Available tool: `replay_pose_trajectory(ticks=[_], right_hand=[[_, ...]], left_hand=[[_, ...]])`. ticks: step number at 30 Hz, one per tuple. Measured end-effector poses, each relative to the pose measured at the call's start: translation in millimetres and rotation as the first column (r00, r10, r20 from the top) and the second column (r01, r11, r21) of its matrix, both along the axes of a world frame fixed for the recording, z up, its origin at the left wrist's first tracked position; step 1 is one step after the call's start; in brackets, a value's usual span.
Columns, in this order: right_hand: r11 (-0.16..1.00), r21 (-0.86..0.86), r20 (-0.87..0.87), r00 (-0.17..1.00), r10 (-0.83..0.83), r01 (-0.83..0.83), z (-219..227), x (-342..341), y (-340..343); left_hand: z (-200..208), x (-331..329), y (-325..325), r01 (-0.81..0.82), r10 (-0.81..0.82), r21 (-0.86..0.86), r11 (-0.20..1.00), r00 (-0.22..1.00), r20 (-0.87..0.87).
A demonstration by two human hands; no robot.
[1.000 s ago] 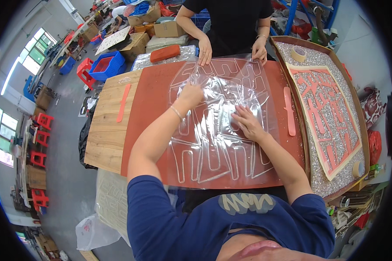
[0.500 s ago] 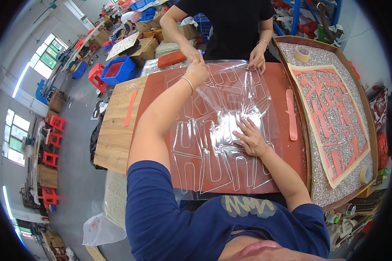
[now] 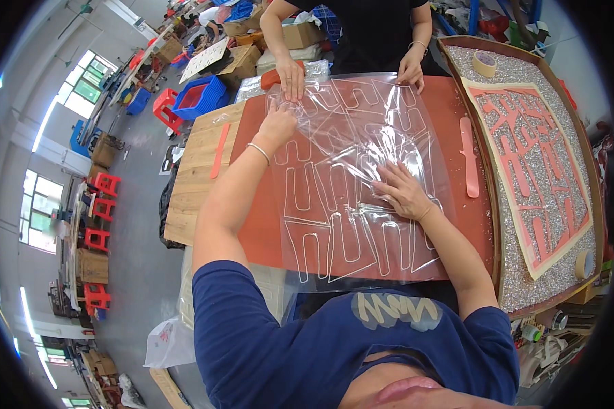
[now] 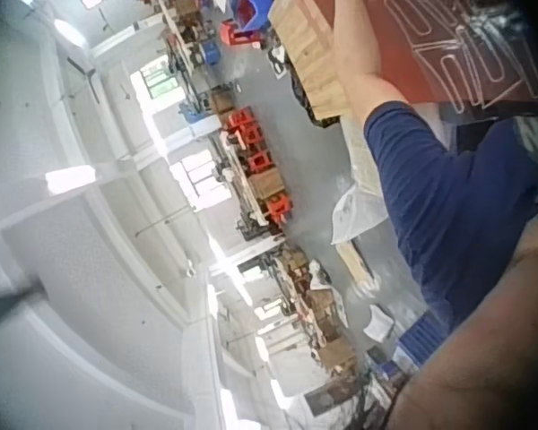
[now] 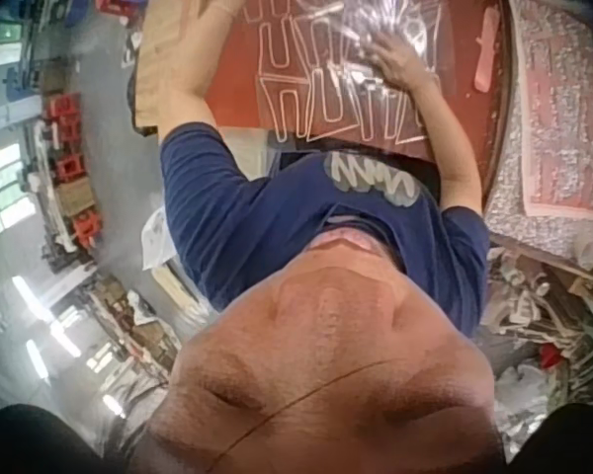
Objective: Positioning shoe upper components on a workspace and applying a protective plastic film.
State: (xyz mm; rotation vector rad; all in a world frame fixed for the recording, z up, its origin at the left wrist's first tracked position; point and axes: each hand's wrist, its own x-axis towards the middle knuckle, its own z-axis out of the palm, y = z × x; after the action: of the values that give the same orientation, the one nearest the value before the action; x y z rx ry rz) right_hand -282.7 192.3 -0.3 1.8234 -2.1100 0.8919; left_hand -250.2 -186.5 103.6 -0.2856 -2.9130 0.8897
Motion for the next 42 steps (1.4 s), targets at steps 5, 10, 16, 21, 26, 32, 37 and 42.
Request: replay_pose_trajectory(ticks=[5,10,16,21,26,32,37,42], right_hand=[[0.999,-0.034,0.042,0.999,0.023,-0.022,3,2,6],[0.994,-0.086,0.136,0.988,0.072,-0.061,20,14,18],[0.981,-0.184,0.22,0.971,0.098,-0.057,34,36,29],[0.988,-0.144,0.255,0.963,0.092,-0.056,20,52,53],[0.996,-0.043,0.242,0.967,0.085,-0.077,10,85,66],[0.988,0.119,0.205,0.976,0.074,-0.1,11,144,86],[0.958,0.242,0.197,0.975,0.104,-0.151,21,188,106],[0.944,0.24,0.305,0.941,0.147,-0.226,33,217,140]], left_hand=[[6,39,25,-0.174,0.178,0.069,0.982,0.983,-0.055],[8,75,36,-0.22,0.239,0.155,0.963,0.964,-0.118],[-9,113,53,-0.16,0.271,0.41,0.898,0.935,-0.228],[-33,147,61,-0.143,0.247,0.384,0.912,0.94,-0.237],[-29,188,89,-0.309,0.373,0.489,0.816,0.927,-0.037],[-78,251,97,-0.114,0.296,0.557,0.822,0.922,-0.249],[-92,310,119,-0.144,0.325,0.591,0.794,0.922,-0.211],[-82,366,157,-0.169,0.328,0.602,0.78,0.931,-0.163]])
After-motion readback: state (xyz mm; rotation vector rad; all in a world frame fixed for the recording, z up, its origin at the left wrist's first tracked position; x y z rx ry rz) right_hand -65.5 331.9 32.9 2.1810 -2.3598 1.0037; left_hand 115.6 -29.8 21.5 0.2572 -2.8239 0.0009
